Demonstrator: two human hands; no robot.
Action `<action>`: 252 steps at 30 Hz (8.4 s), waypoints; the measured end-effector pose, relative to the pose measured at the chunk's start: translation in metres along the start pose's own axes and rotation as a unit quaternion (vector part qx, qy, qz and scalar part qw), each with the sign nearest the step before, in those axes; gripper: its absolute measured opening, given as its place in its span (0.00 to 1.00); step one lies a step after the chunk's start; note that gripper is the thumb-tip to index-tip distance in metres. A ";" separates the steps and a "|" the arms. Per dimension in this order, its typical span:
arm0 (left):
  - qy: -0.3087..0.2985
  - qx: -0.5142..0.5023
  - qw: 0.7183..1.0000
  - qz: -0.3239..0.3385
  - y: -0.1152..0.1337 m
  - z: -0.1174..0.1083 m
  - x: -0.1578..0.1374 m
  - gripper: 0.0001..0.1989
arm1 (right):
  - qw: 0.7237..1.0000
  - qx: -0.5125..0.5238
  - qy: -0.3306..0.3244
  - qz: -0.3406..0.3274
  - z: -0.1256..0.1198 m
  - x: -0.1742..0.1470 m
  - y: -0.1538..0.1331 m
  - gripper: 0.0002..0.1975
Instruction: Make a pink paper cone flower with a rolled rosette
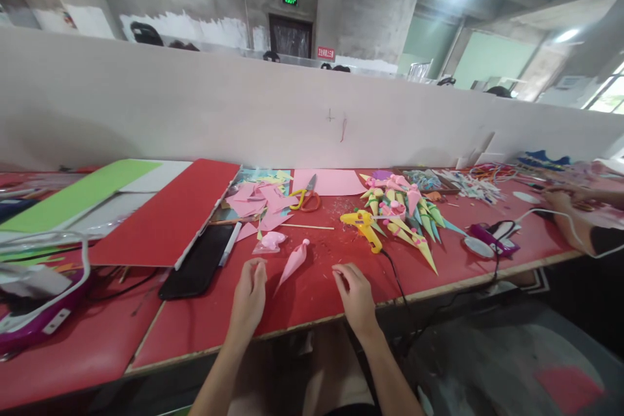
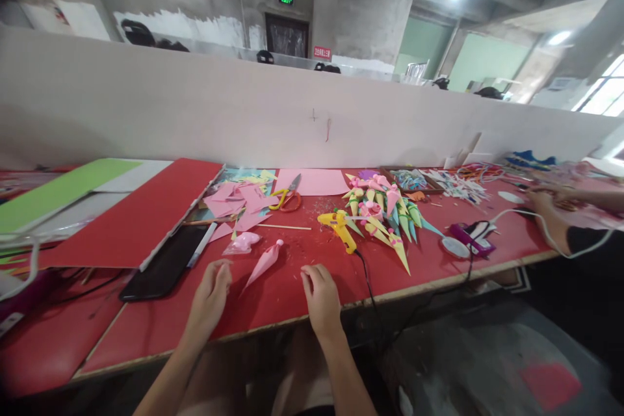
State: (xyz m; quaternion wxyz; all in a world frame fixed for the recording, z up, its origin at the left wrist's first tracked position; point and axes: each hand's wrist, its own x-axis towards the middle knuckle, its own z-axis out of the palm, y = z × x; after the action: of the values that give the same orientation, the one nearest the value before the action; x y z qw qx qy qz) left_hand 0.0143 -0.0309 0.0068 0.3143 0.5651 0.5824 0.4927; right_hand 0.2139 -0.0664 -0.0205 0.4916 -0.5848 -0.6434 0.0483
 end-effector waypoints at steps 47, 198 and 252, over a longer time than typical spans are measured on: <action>-0.185 -0.015 0.982 -0.026 0.027 0.031 0.006 0.24 | 0.963 0.262 -0.005 0.061 0.017 0.028 -0.054 0.08; -0.287 0.291 0.909 0.078 0.031 0.001 0.010 0.16 | 0.909 0.376 -0.078 0.163 0.027 0.025 -0.039 0.03; -0.450 -0.101 0.885 -0.061 0.048 -0.014 -0.014 0.33 | 0.943 0.288 -0.163 0.025 -0.009 0.020 -0.064 0.04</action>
State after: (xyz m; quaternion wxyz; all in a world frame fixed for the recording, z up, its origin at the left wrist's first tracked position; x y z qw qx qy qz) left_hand 0.0200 -0.0539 0.0532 0.6277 0.6544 0.3588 0.2215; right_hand 0.1778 -0.0746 0.0367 0.5257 -0.4183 -0.6590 0.3382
